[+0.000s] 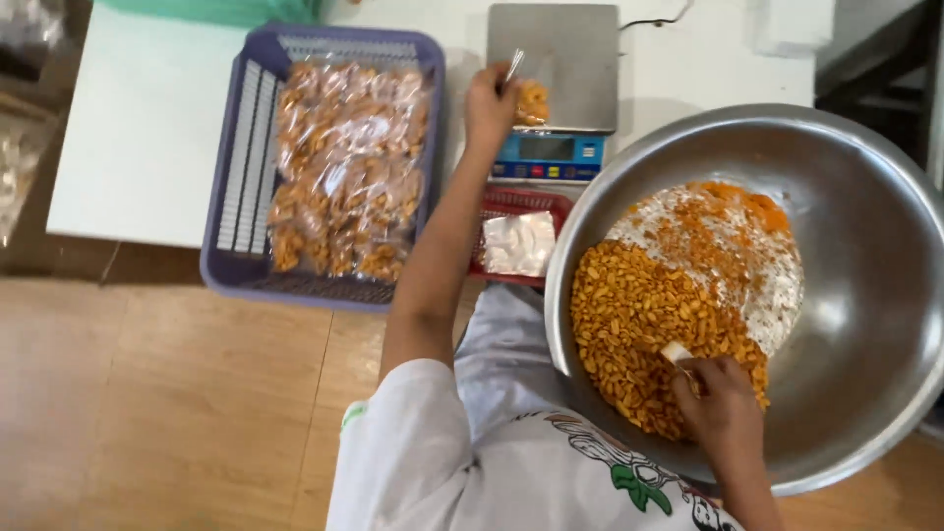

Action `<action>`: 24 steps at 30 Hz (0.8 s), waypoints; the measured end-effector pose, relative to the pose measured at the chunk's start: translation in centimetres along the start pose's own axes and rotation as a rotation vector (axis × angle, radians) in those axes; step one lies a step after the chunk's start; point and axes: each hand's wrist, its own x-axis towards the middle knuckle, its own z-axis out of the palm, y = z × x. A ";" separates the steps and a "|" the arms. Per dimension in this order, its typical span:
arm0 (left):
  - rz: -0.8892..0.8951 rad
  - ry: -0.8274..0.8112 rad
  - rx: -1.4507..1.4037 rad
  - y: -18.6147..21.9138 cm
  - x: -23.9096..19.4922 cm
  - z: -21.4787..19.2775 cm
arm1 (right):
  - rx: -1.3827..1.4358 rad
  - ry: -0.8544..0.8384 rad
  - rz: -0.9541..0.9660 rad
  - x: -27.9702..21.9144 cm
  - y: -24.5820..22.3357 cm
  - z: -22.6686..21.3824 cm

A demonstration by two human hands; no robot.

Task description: Mixing nuts with seasoning powders in a large bowl and then scooping the mixture into small plastic bags for weighing and packaging.

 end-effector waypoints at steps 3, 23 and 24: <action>-0.180 -0.063 -0.477 4.8 -1.8 -8.7 | 0.055 0.040 -0.039 0.6 0.7 0.6; 0.611 -0.167 0.711 6.2 -19.4 -11.6 | -0.053 -0.162 0.120 5.3 -4.1 3.0; 0.466 -0.187 0.731 5.4 -20.5 -11.1 | -0.132 0.007 -0.216 3.6 -4.2 2.2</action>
